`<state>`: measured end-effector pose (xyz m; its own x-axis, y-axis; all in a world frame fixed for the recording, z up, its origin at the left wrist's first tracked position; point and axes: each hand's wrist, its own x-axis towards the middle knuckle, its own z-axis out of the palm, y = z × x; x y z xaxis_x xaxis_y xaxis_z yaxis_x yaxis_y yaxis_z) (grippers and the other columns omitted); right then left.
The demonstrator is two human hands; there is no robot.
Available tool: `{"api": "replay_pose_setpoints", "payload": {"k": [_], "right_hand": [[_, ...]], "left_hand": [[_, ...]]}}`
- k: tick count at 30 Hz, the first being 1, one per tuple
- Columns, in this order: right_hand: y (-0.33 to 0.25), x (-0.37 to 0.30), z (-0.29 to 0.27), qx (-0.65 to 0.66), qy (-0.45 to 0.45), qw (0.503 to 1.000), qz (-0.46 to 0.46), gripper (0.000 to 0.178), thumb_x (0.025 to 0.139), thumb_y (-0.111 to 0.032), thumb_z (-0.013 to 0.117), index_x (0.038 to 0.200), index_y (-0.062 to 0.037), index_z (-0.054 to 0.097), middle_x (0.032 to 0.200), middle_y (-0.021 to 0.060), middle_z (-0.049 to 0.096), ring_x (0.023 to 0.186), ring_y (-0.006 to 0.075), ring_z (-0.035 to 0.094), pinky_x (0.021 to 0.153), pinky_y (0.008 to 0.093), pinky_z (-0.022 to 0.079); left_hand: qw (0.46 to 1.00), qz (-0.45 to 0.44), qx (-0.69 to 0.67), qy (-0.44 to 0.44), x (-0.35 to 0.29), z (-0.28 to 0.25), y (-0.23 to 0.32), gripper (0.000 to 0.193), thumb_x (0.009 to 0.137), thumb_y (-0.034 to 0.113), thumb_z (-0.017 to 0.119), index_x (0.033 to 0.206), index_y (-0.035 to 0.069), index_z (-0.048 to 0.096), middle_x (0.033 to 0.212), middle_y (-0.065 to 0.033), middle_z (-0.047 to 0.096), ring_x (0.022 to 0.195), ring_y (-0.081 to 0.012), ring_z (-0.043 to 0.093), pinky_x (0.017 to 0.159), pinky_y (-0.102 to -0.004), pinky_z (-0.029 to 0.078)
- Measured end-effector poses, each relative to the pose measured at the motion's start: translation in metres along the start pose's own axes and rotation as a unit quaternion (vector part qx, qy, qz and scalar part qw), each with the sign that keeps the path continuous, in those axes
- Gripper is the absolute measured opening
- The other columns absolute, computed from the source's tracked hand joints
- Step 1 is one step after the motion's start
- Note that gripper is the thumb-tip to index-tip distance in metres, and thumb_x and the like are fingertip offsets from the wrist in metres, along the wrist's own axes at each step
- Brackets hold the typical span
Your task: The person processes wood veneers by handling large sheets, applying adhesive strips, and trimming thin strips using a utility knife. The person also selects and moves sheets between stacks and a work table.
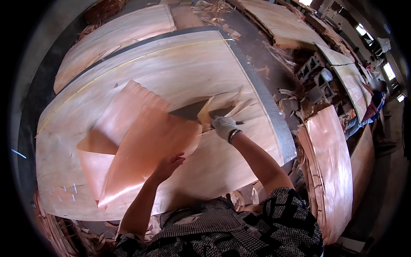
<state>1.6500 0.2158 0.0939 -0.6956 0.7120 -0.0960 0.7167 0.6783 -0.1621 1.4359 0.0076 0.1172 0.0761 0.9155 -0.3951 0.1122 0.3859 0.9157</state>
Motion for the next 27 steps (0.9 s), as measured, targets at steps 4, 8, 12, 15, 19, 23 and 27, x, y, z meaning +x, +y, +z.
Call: {"api": "replay_pose_setpoints", "payload": {"k": [4, 8, 12, 15, 19, 23, 27], "right_hand": [[-0.035, 0.046, -0.039, 0.203, 0.158, 0.964, -0.066, 0.014, 0.083, -0.017, 0.047, 0.086, -0.0076, 0.057, 0.077, 0.0131, 0.060, 0.067, 0.0286, 0.061, 0.057, 0.0381, 0.049], [-0.031, 0.084, -0.030, 0.602, 0.023, 0.797, 0.041, 0.017, 0.082, -0.023, 0.056, 0.088, -0.0069, 0.056, 0.075, 0.0086, 0.060, 0.059, 0.0215, 0.057, 0.055, 0.0315, 0.047], [0.025, 0.050, -0.033, 0.682, 0.055, 0.695, 0.219, 0.024, 0.083, -0.028, 0.057, 0.100, -0.0110, 0.055, 0.065, 0.0020, 0.053, 0.046, 0.0118, 0.052, 0.040, 0.0250, 0.043], [0.100, 0.018, -0.018, 0.640, 0.057, 0.667, 0.376, 0.030, 0.080, -0.025, 0.060, 0.101, -0.0047, 0.056, 0.069, 0.0065, 0.057, 0.046, 0.0143, 0.055, 0.038, 0.0261, 0.044], [0.168, 0.012, 0.019, 0.334, 0.133, 0.876, 0.322, 0.026, 0.080, -0.020, 0.054, 0.099, -0.0029, 0.054, 0.076, 0.0155, 0.062, 0.060, 0.0288, 0.061, 0.052, 0.0398, 0.048], [0.141, 0.049, 0.005, 0.246, 0.058, 0.949, 0.190, 0.026, 0.084, -0.022, 0.046, 0.102, -0.0059, 0.054, 0.088, 0.0195, 0.062, 0.083, 0.0329, 0.060, 0.070, 0.0456, 0.047], [0.136, 0.091, -0.006, 0.048, -0.126, 0.965, 0.225, 0.028, 0.088, -0.022, 0.037, 0.108, -0.0093, 0.051, 0.098, 0.0186, 0.060, 0.090, 0.0321, 0.059, 0.073, 0.0438, 0.047]], "left_hand": [[0.993, 0.083, 0.076, 0.030, 0.051, 0.031, 0.020, 0.036, 0.086, 0.016, 0.053, 0.118, 0.000, 0.045, 0.098, -0.0091, 0.060, 0.085, -0.0151, 0.058, 0.075, -0.0264, 0.045], [0.979, 0.136, 0.142, 0.047, 0.083, 0.059, 0.034, 0.038, 0.084, 0.017, 0.055, 0.118, 0.003, 0.046, 0.097, -0.0130, 0.060, 0.083, -0.0193, 0.061, 0.072, -0.0293, 0.047], [0.958, 0.163, 0.211, 0.102, 0.087, 0.062, 0.042, 0.041, 0.083, 0.019, 0.055, 0.119, 0.002, 0.045, 0.098, -0.0162, 0.059, 0.081, -0.0285, 0.060, 0.072, -0.0352, 0.047], [0.939, 0.128, 0.279, 0.155, 0.100, 0.072, 0.065, 0.038, 0.082, 0.017, 0.056, 0.116, 0.004, 0.048, 0.102, -0.0144, 0.057, 0.094, -0.0268, 0.056, 0.081, -0.0362, 0.044], [0.790, 0.304, 0.458, 0.273, 0.140, 0.093, 0.104, 0.041, 0.076, 0.017, 0.060, 0.116, 0.009, 0.050, 0.118, -0.0103, 0.049, 0.112, -0.0262, 0.045, 0.095, -0.0380, 0.032], [0.654, 0.380, 0.604, 0.250, 0.192, 0.100, 0.099, 0.050, 0.068, 0.019, 0.063, 0.117, 0.014, 0.051, 0.134, -0.0094, 0.034, 0.125, -0.0279, 0.031, 0.104, -0.0444, 0.017], [0.657, 0.245, 0.689, 0.184, 0.239, 0.091, 0.088, 0.047, 0.076, 0.032, 0.058, 0.120, 0.018, 0.049, 0.136, -0.0123, 0.030, 0.127, -0.0344, 0.023, 0.106, -0.0477, 0.010]]}}
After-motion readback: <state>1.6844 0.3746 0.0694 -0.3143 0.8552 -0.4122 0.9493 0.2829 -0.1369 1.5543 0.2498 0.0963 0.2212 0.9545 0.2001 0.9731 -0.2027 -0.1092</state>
